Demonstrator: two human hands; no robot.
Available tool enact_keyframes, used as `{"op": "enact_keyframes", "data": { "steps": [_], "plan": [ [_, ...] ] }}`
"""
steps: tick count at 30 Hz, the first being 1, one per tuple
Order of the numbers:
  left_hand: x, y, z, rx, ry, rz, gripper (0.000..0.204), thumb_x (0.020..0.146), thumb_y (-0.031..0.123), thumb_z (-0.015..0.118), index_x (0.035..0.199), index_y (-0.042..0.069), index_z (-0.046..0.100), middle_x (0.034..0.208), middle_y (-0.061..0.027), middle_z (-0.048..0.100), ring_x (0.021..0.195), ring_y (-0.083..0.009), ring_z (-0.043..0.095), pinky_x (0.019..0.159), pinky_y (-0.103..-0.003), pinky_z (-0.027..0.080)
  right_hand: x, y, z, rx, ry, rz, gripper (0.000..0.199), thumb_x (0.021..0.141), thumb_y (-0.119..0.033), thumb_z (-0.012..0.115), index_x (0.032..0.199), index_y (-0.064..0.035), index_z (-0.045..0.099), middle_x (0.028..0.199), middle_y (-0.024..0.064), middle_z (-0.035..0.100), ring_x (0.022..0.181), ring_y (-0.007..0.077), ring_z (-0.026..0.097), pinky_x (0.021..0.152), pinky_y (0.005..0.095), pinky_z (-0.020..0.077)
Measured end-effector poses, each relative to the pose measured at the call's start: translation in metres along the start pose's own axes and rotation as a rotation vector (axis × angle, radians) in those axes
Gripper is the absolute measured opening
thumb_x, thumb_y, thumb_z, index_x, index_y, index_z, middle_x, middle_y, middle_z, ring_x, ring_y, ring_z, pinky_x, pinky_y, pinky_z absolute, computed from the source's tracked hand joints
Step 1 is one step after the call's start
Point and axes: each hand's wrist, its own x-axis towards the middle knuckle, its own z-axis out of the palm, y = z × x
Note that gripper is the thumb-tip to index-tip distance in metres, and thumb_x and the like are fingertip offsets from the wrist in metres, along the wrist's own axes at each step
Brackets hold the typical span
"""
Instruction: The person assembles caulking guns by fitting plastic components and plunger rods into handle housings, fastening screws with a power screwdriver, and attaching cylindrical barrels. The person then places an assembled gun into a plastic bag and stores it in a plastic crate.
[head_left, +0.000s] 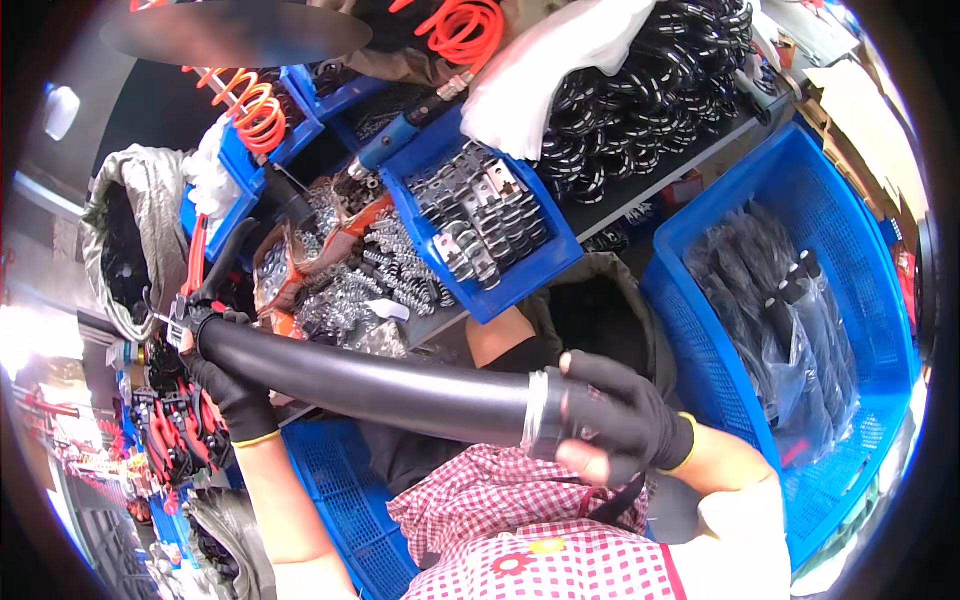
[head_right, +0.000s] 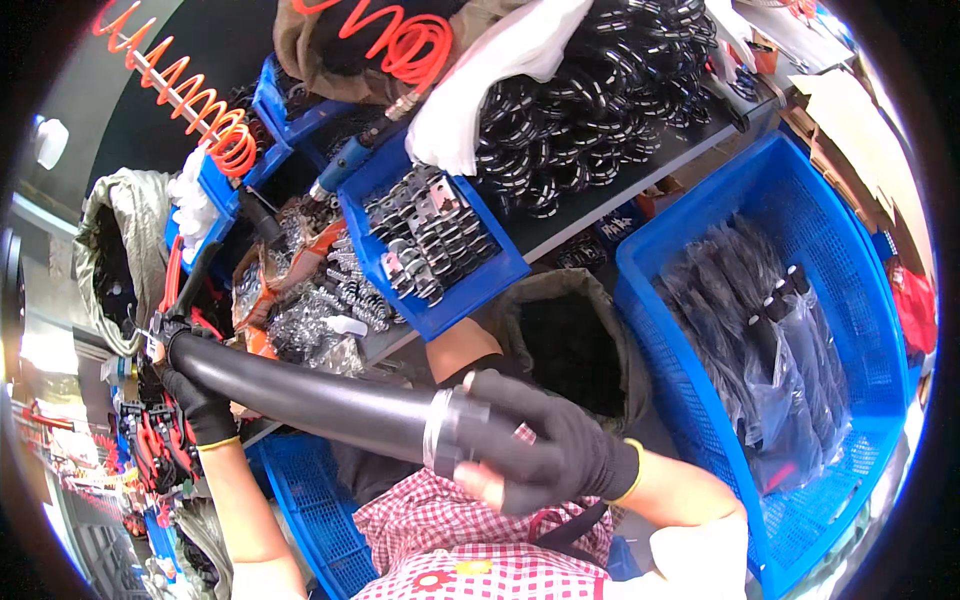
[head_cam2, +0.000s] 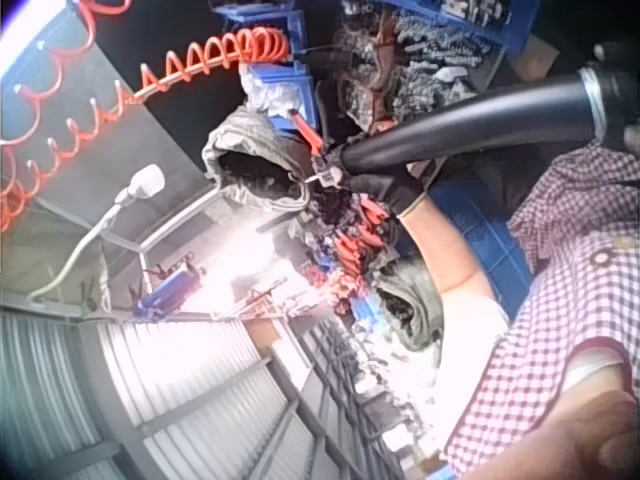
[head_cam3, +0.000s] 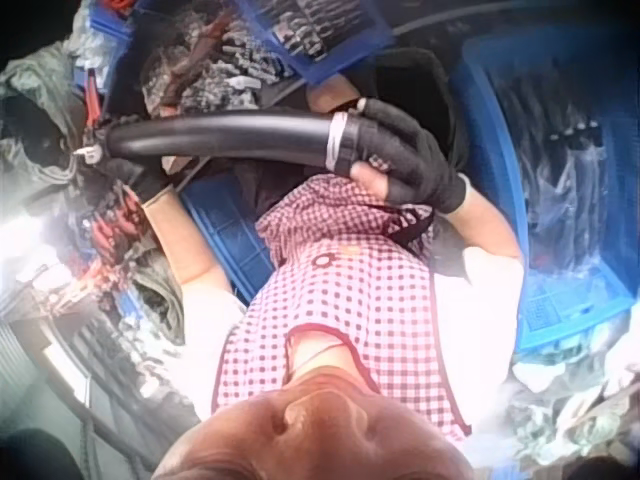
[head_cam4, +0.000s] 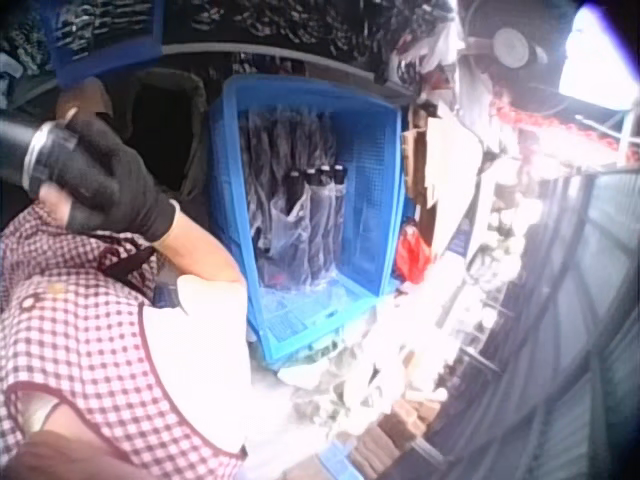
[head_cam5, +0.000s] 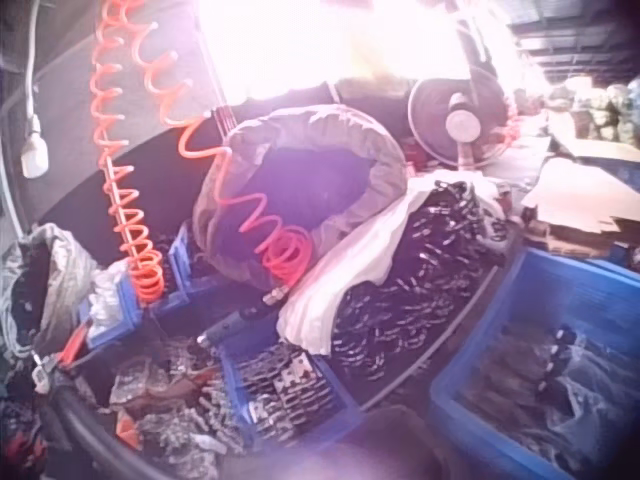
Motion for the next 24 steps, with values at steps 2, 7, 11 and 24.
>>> {"op": "enact_keyframes", "data": {
  "steps": [2,7,11,24],
  "plan": [
    [-0.001,0.014,-0.002,0.126,-0.045,0.010,0.057,0.083,0.056,0.062,0.107,0.005,0.059,0.086,-0.0122,0.066,0.077,-0.0249,0.065,0.072,-0.036,0.056,0.009,-0.013,0.003,0.178,0.033,0.189,0.046,0.070,-0.016,0.076,0.112,-0.0112,0.057,0.111,0.0217,0.055,0.083,0.0364,0.067,0.065,0.0363,0.0575],
    [-0.002,0.023,-0.005,0.064,-0.044,-0.073,0.057,0.082,0.058,0.062,0.104,0.005,0.060,0.085,-0.0115,0.066,0.074,-0.0247,0.064,0.070,-0.035,0.055,0.024,-0.007,0.007,0.101,0.145,0.046,0.045,0.071,-0.023,0.077,0.110,-0.0117,0.059,0.107,0.0194,0.056,0.076,0.0301,0.068,0.059,0.0315,0.0547],
    [-0.006,0.031,-0.008,0.070,-0.025,0.029,0.055,0.082,0.058,0.062,0.103,0.007,0.060,0.084,-0.0106,0.066,0.072,-0.0246,0.064,0.069,-0.036,0.055,0.017,-0.014,0.003,0.568,-0.217,0.779,0.059,0.082,-0.046,0.069,0.121,-0.0039,0.055,0.106,0.0193,0.059,0.078,0.0315,0.067,0.067,0.0345,0.0540],
    [-0.083,0.076,0.063,-0.273,-0.787,0.137,0.087,0.063,0.026,0.087,0.132,0.002,0.040,0.113,-0.0105,0.043,0.096,-0.0217,0.050,0.090,-0.034,0.045,-0.059,-0.078,0.156,1.657,0.744,1.637,0.038,0.102,-0.041,0.040,0.110,-0.0078,0.056,0.099,0.0095,0.064,0.089,0.0185,0.063,0.073,0.0349,0.0551]
  ]
}}
